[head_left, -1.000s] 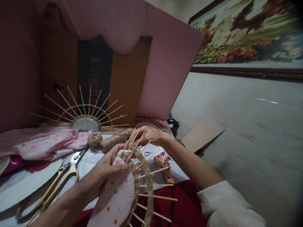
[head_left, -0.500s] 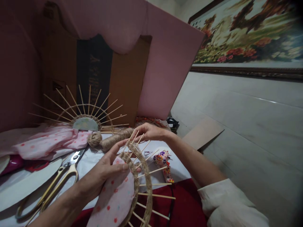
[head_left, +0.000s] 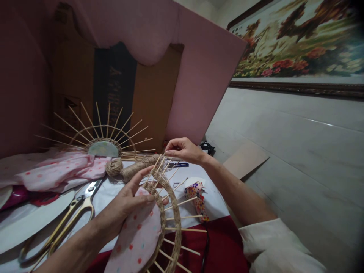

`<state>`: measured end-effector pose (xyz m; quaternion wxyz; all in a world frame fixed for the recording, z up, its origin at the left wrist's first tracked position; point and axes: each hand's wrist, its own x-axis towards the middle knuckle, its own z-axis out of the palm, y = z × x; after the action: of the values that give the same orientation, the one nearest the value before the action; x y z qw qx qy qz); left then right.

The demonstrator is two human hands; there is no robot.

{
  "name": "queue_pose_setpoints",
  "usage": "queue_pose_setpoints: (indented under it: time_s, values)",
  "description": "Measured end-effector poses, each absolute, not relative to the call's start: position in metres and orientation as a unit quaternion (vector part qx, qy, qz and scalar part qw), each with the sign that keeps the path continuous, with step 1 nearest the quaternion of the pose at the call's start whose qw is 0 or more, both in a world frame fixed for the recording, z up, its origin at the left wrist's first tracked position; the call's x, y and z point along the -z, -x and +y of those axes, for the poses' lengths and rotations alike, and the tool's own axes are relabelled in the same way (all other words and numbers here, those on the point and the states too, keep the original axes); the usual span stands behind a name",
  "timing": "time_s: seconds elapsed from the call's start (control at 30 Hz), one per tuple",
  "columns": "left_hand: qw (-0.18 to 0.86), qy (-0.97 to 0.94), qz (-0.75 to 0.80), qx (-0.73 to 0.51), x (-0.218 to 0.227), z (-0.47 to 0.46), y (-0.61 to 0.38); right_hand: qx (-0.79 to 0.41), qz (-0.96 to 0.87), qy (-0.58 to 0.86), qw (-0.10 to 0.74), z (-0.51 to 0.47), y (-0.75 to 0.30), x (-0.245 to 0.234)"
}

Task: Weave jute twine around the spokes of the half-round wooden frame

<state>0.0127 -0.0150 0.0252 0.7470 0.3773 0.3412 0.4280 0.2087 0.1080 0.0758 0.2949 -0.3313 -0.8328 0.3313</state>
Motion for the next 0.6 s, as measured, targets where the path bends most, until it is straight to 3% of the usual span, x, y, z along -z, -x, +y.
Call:
queue_pose_setpoints:
  time_s: [0.23,0.6]
  values:
    - [0.756,-0.371,0.328,-0.429,-0.02,-0.012,-0.012,-0.323,-0.84,0.276,0.337,0.085,-0.209,-0.078]
    - [0.736,-0.405,0.338,-0.424,-0.02,-0.011,-0.009,-0.318,-0.882,0.195,0.287,0.052,-0.213,-0.062]
